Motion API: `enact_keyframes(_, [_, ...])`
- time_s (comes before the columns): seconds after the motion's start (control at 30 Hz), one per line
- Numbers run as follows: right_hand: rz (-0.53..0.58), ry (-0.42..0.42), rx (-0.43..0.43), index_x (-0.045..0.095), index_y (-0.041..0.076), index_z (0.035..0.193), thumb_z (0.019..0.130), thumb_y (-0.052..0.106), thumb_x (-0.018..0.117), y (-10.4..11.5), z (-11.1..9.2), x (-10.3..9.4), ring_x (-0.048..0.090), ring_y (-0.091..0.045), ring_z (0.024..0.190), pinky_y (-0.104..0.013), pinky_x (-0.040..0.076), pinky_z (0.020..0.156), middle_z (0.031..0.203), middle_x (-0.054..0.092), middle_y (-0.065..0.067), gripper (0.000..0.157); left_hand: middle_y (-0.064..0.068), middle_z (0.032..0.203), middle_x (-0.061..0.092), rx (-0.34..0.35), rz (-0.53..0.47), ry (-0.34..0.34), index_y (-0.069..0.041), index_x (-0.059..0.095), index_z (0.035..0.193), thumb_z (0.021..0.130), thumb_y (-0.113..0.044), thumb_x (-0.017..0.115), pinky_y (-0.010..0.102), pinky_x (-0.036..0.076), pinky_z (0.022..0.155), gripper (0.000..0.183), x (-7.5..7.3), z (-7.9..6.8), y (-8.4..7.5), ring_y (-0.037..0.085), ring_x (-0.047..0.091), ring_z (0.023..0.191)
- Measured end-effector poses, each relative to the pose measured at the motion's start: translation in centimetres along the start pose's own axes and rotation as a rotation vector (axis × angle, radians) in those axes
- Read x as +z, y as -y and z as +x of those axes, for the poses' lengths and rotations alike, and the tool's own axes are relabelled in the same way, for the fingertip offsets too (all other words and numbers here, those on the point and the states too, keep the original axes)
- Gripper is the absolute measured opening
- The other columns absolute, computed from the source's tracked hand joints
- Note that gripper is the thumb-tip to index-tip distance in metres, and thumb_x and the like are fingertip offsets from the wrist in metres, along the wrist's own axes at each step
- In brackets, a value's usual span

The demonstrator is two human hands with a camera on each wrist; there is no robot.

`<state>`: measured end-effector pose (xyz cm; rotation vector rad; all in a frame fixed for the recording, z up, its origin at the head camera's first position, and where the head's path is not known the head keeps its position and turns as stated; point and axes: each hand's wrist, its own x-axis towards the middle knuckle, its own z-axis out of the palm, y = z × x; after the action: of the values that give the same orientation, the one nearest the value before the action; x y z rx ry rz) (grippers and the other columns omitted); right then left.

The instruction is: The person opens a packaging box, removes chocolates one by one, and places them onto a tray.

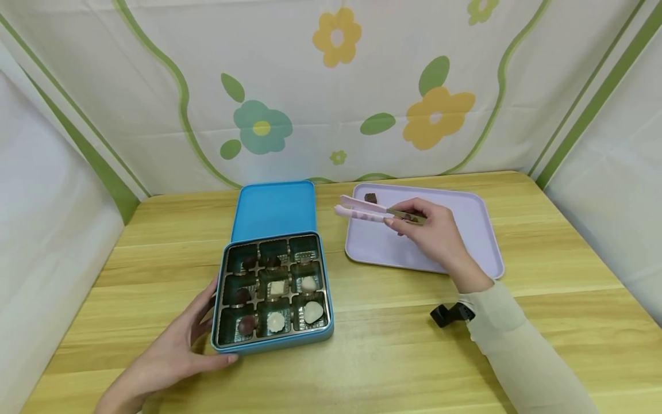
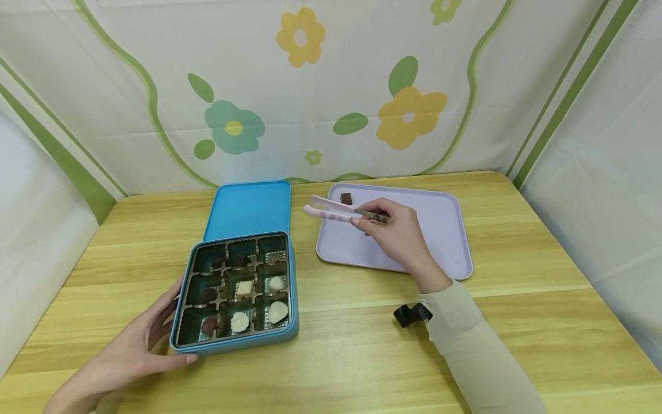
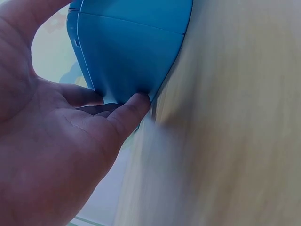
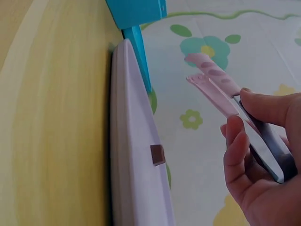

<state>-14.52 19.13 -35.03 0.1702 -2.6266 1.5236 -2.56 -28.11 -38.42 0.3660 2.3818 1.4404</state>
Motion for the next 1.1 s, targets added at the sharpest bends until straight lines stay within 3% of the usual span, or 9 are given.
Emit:
enact_keyframes(0.17, [-0.007, 0.051, -0.063, 0.080, 0.012, 0.115, 0.095, 0.021, 0.085, 1.0, -0.7, 0.4, 0.070, -0.016, 0.077, -0.026, 0.055, 0.066, 0.094, 0.079, -0.007, 0.022, 0.024, 0.180, 0.010, -0.007, 0.006, 0.000, -0.039, -0.001, 0.173, 0.083, -0.019, 0.094, 0.009, 0.040, 0.107, 0.133, 0.1, 0.1, 0.0, 0.061, 0.032, 0.154])
enact_keyframes(0.5, [-0.029, 0.129, -0.271, 0.082, 0.012, 0.109, 0.092, 0.012, 0.087, 2.4, -1.7, 1.2, 0.072, -0.012, 0.080, -0.024, 0.061, 0.068, 0.096, 0.080, -0.001, 0.017, 0.025, 0.180, 0.010, -0.039, 0.026, -0.009, -0.033, -0.001, 0.174, 0.084, -0.022, 0.094, 0.010, 0.040, 0.107, 0.132, 0.1, 0.2, -0.1, 0.061, 0.028, 0.155])
enact_keyframes(0.73, [-0.050, 0.175, -0.340, 0.083, 0.013, 0.107, 0.090, 0.011, 0.088, 2.8, -2.2, 1.6, 0.072, -0.010, 0.083, -0.022, 0.060, 0.074, 0.094, 0.079, 0.001, 0.017, 0.026, 0.179, 0.011, -0.033, 0.020, -0.006, -0.033, 0.000, 0.174, 0.084, -0.022, 0.094, 0.010, 0.042, 0.105, 0.131, 0.1, 0.2, -0.2, 0.063, 0.030, 0.154])
enact_keyframes(0.93, [-0.062, 0.224, -0.448, 0.083, 0.013, 0.105, 0.090, 0.009, 0.088, 3.3, -2.5, 2.0, 0.069, -0.007, 0.079, -0.022, 0.059, 0.071, 0.092, 0.077, 0.003, 0.017, 0.025, 0.179, 0.013, -0.030, 0.025, -0.009, -0.035, 0.000, 0.174, 0.084, -0.022, 0.094, 0.012, 0.043, 0.104, 0.131, 0.1, 0.2, -0.3, 0.062, 0.032, 0.153])
enact_keyframes(1.1, [-0.090, 0.265, -0.464, 0.083, 0.015, 0.103, 0.090, 0.011, 0.088, 3.9, -2.8, 2.3, 0.065, -0.005, 0.076, -0.022, 0.056, 0.066, 0.087, 0.074, 0.007, 0.015, 0.025, 0.179, 0.013, -0.035, 0.027, -0.008, -0.036, 0.000, 0.174, 0.084, -0.023, 0.094, 0.012, 0.043, 0.104, 0.131, 0.1, 0.1, -0.3, 0.062, 0.031, 0.154])
